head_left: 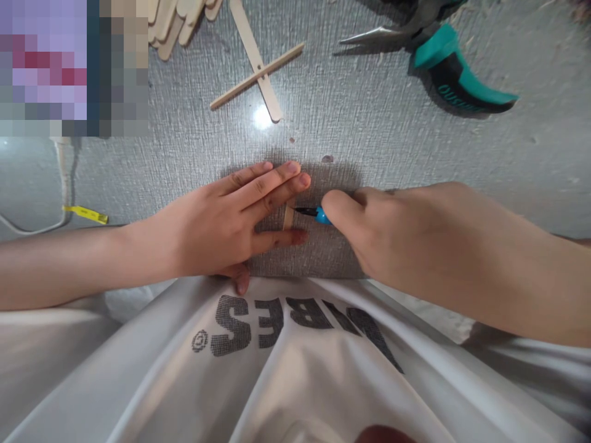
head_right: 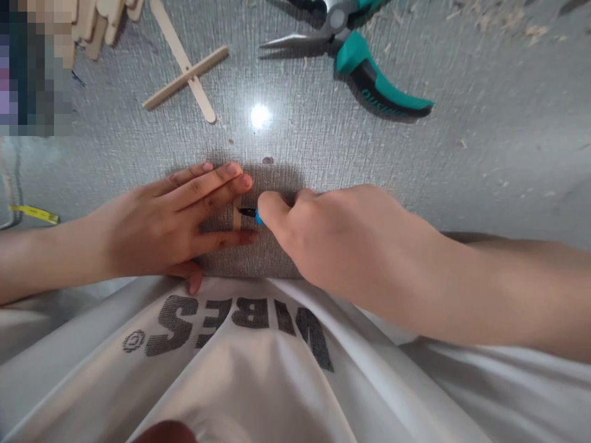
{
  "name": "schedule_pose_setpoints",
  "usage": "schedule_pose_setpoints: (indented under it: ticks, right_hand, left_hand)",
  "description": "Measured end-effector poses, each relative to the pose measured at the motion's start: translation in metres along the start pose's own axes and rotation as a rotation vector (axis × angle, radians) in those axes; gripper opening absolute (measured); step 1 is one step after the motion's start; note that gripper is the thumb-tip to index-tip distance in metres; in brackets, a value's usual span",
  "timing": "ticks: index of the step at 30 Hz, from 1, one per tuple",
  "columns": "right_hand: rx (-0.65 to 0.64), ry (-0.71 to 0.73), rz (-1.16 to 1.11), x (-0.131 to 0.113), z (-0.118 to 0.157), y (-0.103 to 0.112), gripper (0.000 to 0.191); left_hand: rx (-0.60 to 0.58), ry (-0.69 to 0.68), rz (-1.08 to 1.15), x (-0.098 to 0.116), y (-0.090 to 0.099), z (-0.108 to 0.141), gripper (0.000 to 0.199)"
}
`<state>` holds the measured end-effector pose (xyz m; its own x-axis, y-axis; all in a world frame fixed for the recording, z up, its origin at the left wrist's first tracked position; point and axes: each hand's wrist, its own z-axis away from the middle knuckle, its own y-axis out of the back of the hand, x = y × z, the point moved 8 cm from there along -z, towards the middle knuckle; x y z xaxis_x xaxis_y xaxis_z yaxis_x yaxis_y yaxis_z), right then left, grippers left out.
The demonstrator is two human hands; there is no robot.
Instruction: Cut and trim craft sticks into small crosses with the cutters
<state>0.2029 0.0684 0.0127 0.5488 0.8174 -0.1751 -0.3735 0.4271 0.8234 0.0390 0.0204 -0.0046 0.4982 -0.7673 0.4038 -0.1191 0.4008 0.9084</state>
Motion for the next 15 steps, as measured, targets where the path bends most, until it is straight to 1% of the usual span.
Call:
schedule_pose_setpoints:
  ticks: [2,4,8,10,12,13,14,15]
  right_hand:
    - [0.000,-0.001,-0.010,0.000,0.000,0.000,0.036]
    - [-0.035,-0.008,0.003,-0.001,-0.002,0.000,0.036]
    - [-0.140,0.004,0.103,0.000,-0.002,-0.005,0.046]
    - [-0.112,0.009,0.100,0.007,-0.003,-0.005,0.043]
    - [-0.050,-0.025,-0.004,0.020,-0.004,-0.003,0.032]
    - [-0.038,0.003,-0.113,0.023,-0.004,-0.003,0.032]
    - [-0.056,0.033,-0.238,0.025,-0.004,-0.005,0.035]
    - [-0.013,0.036,-0.336,0.030,-0.004,-0.001,0.040]
  left_hand:
    - [0.004,0.004,0.014,-0.002,0.002,0.000,0.089]
    - [0.000,-0.016,0.023,-0.003,0.004,0.000,0.087]
    - [0.013,-0.095,0.036,-0.005,0.009,0.001,0.098]
    - [0.021,-0.105,0.042,-0.008,0.009,0.002,0.097]
    - [0.048,-0.127,0.039,-0.012,0.008,0.002,0.094]
    - [0.080,-0.153,0.035,-0.013,0.010,0.002,0.093]
    - [0.109,-0.185,0.029,-0.013,0.011,0.002,0.093]
    - [0.098,-0.195,0.023,-0.015,0.010,0.001,0.090]
